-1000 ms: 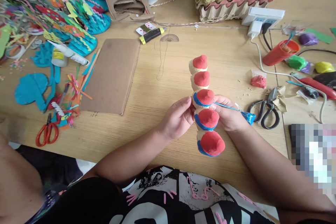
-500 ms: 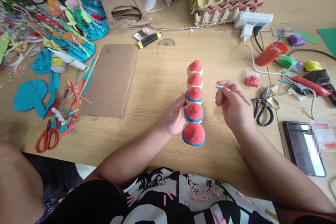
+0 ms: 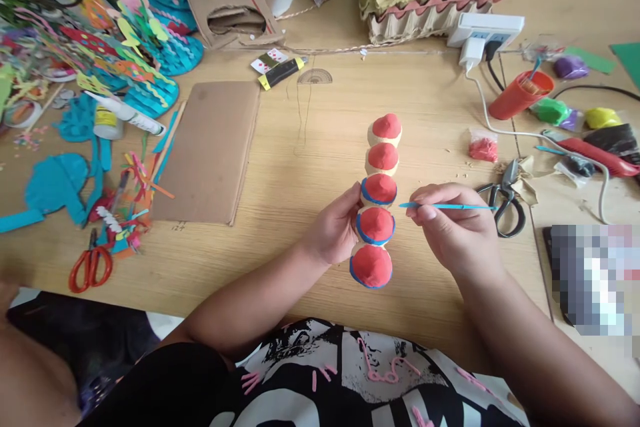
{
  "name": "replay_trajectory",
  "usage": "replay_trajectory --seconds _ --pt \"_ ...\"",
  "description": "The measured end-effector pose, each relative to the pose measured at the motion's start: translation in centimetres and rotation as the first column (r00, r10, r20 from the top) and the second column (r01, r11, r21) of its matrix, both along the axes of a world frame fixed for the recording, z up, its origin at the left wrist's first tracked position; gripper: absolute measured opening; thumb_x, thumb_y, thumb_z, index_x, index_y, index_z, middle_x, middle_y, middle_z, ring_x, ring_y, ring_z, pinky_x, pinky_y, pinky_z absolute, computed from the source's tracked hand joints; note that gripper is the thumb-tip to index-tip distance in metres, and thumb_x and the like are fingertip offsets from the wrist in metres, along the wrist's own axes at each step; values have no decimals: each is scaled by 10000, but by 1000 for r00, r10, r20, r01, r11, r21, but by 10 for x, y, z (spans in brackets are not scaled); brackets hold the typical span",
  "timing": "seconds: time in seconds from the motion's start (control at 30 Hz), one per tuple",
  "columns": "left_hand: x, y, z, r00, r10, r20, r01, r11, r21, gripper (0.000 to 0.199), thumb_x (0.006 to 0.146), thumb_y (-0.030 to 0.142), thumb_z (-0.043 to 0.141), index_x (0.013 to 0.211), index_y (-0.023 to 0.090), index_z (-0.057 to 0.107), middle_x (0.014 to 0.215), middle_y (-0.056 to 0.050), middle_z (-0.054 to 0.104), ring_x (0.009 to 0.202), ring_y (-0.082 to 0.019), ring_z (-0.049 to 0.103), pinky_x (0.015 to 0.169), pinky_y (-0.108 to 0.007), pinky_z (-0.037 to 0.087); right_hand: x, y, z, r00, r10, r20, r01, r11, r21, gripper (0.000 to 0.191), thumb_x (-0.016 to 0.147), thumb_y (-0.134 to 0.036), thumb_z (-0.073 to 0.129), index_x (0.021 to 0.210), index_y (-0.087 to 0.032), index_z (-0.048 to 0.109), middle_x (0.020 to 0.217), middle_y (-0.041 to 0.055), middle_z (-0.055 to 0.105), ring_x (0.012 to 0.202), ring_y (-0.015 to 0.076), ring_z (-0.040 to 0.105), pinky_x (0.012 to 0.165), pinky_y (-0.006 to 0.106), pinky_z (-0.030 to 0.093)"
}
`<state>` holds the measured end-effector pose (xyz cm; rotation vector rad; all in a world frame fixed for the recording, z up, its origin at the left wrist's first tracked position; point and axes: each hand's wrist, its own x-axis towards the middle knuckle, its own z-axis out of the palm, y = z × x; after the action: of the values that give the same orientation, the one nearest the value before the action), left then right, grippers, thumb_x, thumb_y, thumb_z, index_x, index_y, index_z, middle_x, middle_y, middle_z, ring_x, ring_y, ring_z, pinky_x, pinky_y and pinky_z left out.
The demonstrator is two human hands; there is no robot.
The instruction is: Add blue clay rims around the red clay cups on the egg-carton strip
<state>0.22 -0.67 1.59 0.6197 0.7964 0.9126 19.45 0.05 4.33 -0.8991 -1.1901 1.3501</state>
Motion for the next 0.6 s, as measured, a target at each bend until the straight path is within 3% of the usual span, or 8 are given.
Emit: replay_trajectory --seconds 0.13,0.4,0.6 --pt "1 -3 1 1000 4 -29 -4 1000 4 610 934 769 466 939 192 663 830 -62 701 802 -250 723 635 -340 575 -3 -4 -4 998 58 25 -60 997 55 69 846 -268 810 896 -304 779 866 28 753 802 192 695 724 358 589" --pt "4 -3 3 1000 -28 6 28 999 37 542 943 728 479 977 243 719 950 -55 753 961 -293 739 755 -403 607 0 -3 -14 979 180 -100 -184 982 -32 91 857 -296 806 943 -325 799 934 12 754 845 168 683 797 340 595" --pt "5 -3 4 993 -22 112 22 1000 2 476 969 648 473 957 265 755 970 -50 761 1021 -276 721 829 -394 599 2 -1 -14 983 185 -13 -185 983 16 75 891 -296 765 955 -318 797 945 23 753 884 188 695 821 367 592"
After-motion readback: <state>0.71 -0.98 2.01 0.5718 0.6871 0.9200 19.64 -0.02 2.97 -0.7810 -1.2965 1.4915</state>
